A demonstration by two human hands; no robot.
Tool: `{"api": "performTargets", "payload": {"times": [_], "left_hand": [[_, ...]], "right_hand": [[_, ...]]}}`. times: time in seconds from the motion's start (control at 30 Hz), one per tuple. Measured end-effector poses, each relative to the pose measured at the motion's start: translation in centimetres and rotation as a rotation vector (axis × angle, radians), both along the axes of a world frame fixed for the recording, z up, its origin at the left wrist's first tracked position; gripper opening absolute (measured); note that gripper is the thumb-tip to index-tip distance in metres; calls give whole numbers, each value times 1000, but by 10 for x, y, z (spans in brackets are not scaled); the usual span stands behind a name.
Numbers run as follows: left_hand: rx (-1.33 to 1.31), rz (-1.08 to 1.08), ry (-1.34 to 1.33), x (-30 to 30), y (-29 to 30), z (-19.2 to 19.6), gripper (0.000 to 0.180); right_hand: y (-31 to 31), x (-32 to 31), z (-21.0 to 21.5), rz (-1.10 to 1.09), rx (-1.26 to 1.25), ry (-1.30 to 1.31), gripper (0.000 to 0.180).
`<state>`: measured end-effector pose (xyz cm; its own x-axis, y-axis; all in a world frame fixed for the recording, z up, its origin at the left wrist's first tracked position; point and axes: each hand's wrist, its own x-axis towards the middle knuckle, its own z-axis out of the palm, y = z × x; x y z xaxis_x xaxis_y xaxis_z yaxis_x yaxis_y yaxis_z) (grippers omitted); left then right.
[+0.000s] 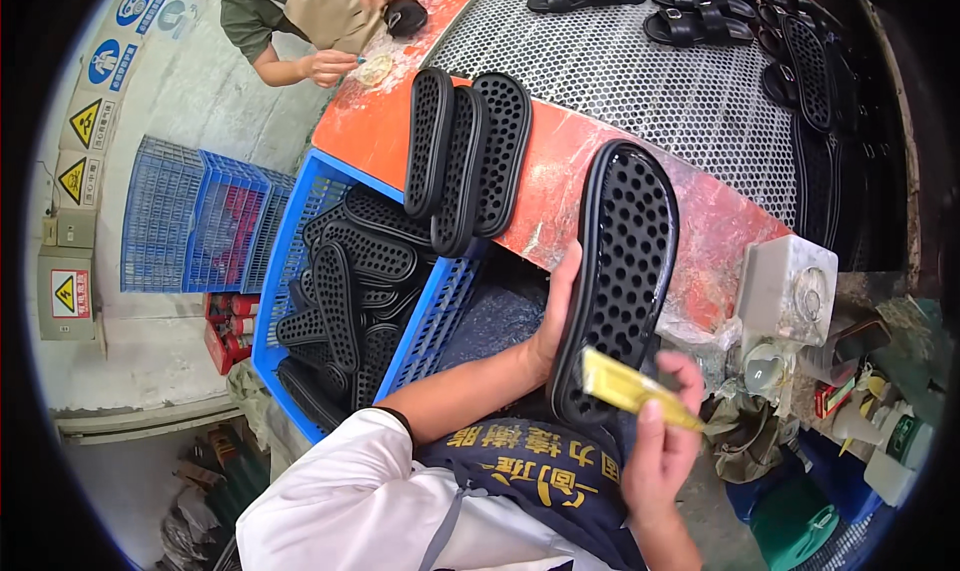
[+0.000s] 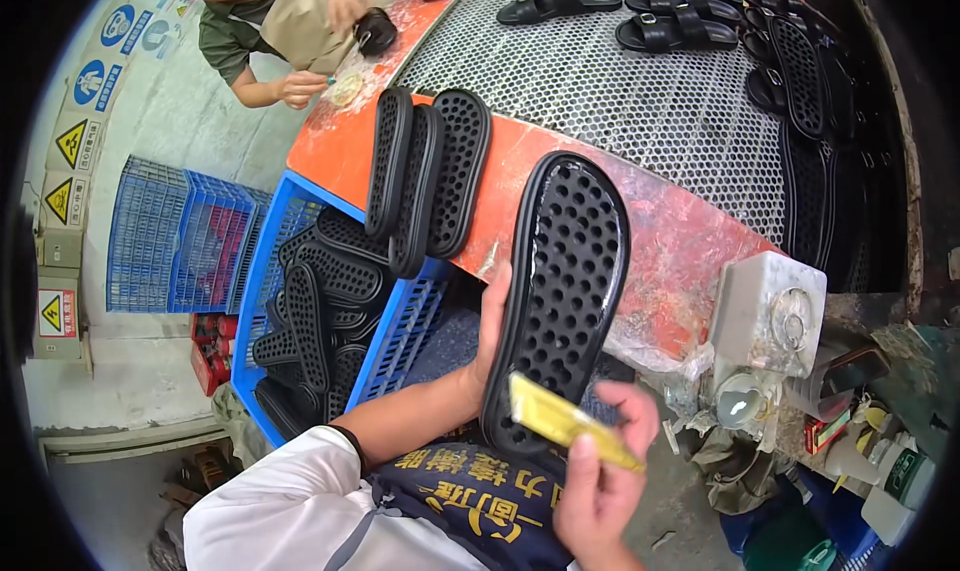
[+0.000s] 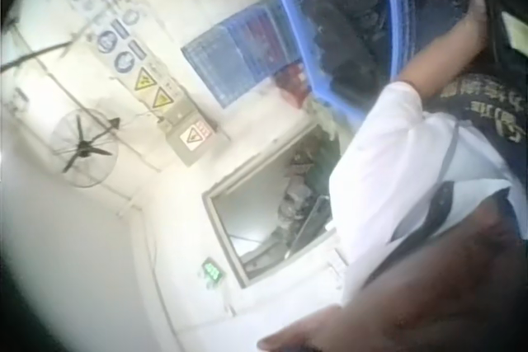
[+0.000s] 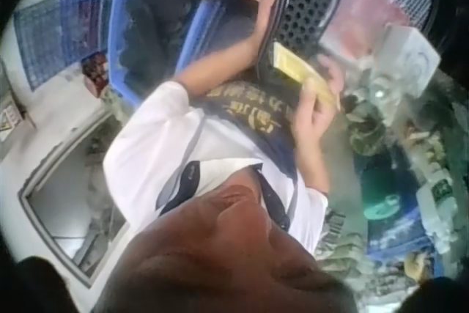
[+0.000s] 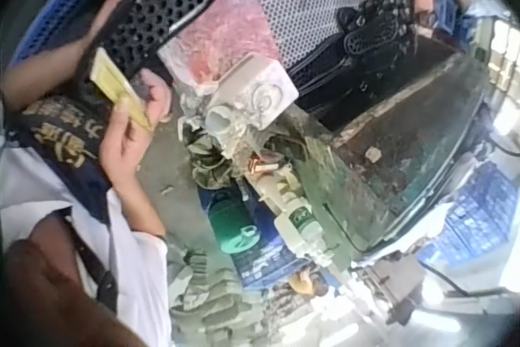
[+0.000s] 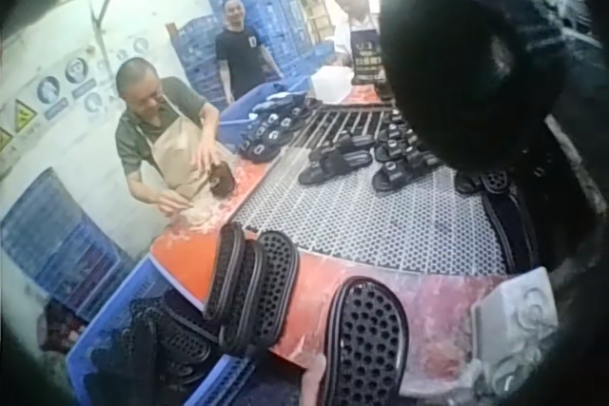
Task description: The person unloads shoe soles from sacks into a plastic crate, applies adhesive to the soles using a handheld scraper, and arranges them onto a work table.
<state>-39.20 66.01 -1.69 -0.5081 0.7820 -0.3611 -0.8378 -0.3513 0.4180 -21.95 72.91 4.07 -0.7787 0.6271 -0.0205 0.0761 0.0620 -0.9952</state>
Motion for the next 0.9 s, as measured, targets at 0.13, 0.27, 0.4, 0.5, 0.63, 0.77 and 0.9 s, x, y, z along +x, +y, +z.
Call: {"api": "performTargets", "payload": {"times": [0.13, 0.27, 0.4, 0.5, 0.63, 0.77, 0.9], "left_hand": [[52, 34, -49, -8, 4, 1, 67], [320, -501, -454, -9, 3, -9, 63], [70, -942, 214, -9, -11, 46, 39], [373, -383, 705, 21, -22, 29, 34], [-83, -1037, -290, -6, -29, -3, 41], [-180, -921, -191, -9, -22, -13, 55], [-248, -626, -242, -18, 0, -1, 61]], "right_hand": [[4, 11, 22, 208, 231, -61, 21], [41, -11, 46, 655, 436, -32, 16], [63, -40, 62, 1035, 535, -54, 28], [70, -50, 61, 1136, 591, -74, 34], [90, -29, 65, 1034, 659, -222, 28], [119, 10, 34, 588, 685, -315, 33], [66, 18, -22, 164, 684, -144, 25]]}}
